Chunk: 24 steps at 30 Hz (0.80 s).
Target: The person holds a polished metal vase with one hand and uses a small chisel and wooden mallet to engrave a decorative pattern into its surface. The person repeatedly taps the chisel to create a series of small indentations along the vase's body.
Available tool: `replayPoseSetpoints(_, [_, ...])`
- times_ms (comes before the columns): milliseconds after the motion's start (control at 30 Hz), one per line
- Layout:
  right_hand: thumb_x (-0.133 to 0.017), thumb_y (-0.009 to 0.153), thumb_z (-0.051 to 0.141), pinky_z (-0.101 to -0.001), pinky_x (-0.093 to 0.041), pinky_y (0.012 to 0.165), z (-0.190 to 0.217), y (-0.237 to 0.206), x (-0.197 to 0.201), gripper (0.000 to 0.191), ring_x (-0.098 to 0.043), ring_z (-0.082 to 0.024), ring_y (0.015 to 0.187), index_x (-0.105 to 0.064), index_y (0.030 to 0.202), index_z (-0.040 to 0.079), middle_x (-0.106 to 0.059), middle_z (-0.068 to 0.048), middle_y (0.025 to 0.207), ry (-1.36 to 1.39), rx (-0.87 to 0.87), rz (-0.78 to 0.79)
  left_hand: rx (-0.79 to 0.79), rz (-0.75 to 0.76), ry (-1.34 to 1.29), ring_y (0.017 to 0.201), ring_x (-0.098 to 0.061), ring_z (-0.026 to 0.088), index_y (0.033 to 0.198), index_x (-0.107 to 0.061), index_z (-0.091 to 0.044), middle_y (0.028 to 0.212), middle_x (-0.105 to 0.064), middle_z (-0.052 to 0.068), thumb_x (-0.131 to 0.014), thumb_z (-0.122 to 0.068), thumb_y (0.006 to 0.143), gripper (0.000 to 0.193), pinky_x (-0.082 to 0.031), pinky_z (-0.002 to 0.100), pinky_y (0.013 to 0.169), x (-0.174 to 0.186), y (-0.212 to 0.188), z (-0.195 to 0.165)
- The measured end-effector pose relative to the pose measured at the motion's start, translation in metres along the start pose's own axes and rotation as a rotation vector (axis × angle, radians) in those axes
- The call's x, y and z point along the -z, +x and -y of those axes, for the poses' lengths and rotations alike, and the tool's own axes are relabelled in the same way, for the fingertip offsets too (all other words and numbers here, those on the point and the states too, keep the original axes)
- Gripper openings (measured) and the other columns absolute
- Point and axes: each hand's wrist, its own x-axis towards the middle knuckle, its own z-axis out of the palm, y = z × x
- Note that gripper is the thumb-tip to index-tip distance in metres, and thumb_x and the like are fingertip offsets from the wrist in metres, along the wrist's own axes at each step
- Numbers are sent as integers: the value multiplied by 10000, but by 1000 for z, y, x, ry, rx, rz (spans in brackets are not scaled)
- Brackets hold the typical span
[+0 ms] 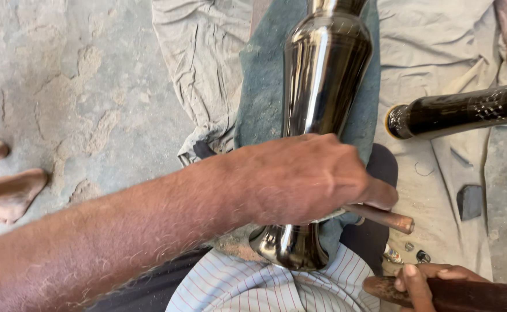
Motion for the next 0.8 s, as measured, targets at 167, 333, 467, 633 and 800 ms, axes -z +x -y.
replayPoseSetpoints(167, [-833,734,108,-412,-640,723,42,43,26,444,-750,-239,722,-687,1136,-14,-740,-175,893,-294,97,181,88,-72,13,668,-747,116,1272,-655,-79,726,-730,83,-521,15,1008,311,-619,279,536,-5,-12,2])
replayPoseSetpoints(333, [-744,818,82,-431,-638,775,65,60,38,218,-764,-245,743,-691,992,-39,-728,-188,852,-202,46,283,176,-186,5,706,-746,154,1310,-621,-48,775,-744,91,-624,51,878,443,-644,294,592,-6,-21,-1])
replayPoseSetpoints(467, [-700,862,44,-421,-631,768,78,67,32,208,-756,-264,807,-666,1036,-64,-727,-210,902,-197,96,314,240,-300,-96,759,-770,177,1293,-630,-99,1039,-734,117,-575,95,933,413,-625,279,593,-2,-27,-7])
replayPoseSetpoints(633, [-724,867,50,-471,-619,854,52,73,19,418,-697,-275,922,-569,1255,32,-654,-176,968,61,162,181,266,-649,-200,982,-794,202,1319,-593,-107,1098,-737,106,-681,10,948,399,-663,299,811,-16,-46,-20])
replayPoseSetpoints(800, [-747,872,57,-520,-607,941,-10,99,34,665,-639,-287,1037,-472,1474,129,-581,-142,1034,689,242,385,253,-514,-180,893,-792,202,1286,-607,-120,1025,-758,93,-710,-17,914,399,-670,314,740,-24,-43,-6])
